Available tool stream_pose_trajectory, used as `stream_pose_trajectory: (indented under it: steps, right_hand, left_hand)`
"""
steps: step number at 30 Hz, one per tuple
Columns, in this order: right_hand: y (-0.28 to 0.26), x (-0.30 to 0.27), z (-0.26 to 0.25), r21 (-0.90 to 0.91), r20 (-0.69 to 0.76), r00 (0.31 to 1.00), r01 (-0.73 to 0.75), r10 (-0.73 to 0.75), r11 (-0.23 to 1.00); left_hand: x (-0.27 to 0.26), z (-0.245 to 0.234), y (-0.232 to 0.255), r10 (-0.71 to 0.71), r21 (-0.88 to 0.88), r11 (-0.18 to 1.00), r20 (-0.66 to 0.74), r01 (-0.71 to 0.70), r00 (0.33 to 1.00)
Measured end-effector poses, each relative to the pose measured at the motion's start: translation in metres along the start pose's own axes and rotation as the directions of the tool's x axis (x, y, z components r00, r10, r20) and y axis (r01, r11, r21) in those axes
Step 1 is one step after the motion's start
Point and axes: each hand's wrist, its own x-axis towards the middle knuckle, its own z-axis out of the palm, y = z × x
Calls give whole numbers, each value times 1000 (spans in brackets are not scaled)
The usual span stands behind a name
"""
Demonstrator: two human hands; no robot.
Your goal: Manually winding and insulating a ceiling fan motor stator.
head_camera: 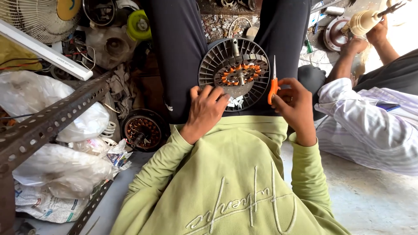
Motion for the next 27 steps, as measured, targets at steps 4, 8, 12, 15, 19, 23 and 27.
stream_pose_trajectory:
  steps: [4, 8, 12, 15, 19, 23, 27]
  right_hand:
    - [30, 1, -5, 209, 14, 1000, -6, 3, 978]
    - [28, -1, -3, 371, 11, 998, 49, -58, 927]
    - [27, -2, -2, 424, 9, 995, 87, -100, 902]
    - [29, -3, -1, 427, 4, 994, 101, -113, 899]
    - [25, -6, -2, 426, 0, 993, 108, -119, 898]
    - [23, -8, 1, 424, 10, 993, 99, -114, 900]
    - [30, -9, 10, 446, 52, 990, 96, -132, 890]
  left_hand:
    - [-1, 2, -1, -34, -79, 996, -26, 32, 999]
    - [-1, 3, -2, -55, -111, 993, -34, 51, 998]
    - [0, -3, -2, -63, -135, 989, -18, 60, 998]
    - [0, -6, -3, -48, -104, 993, 17, 49, 999]
    - [1, -4, -3, -36, -71, 997, 46, 39, 998]
    - [2, -3, -4, -45, -78, 996, 25, 47, 999]
    - [5, -7, -3, -120, -183, 976, -21, 114, 993]
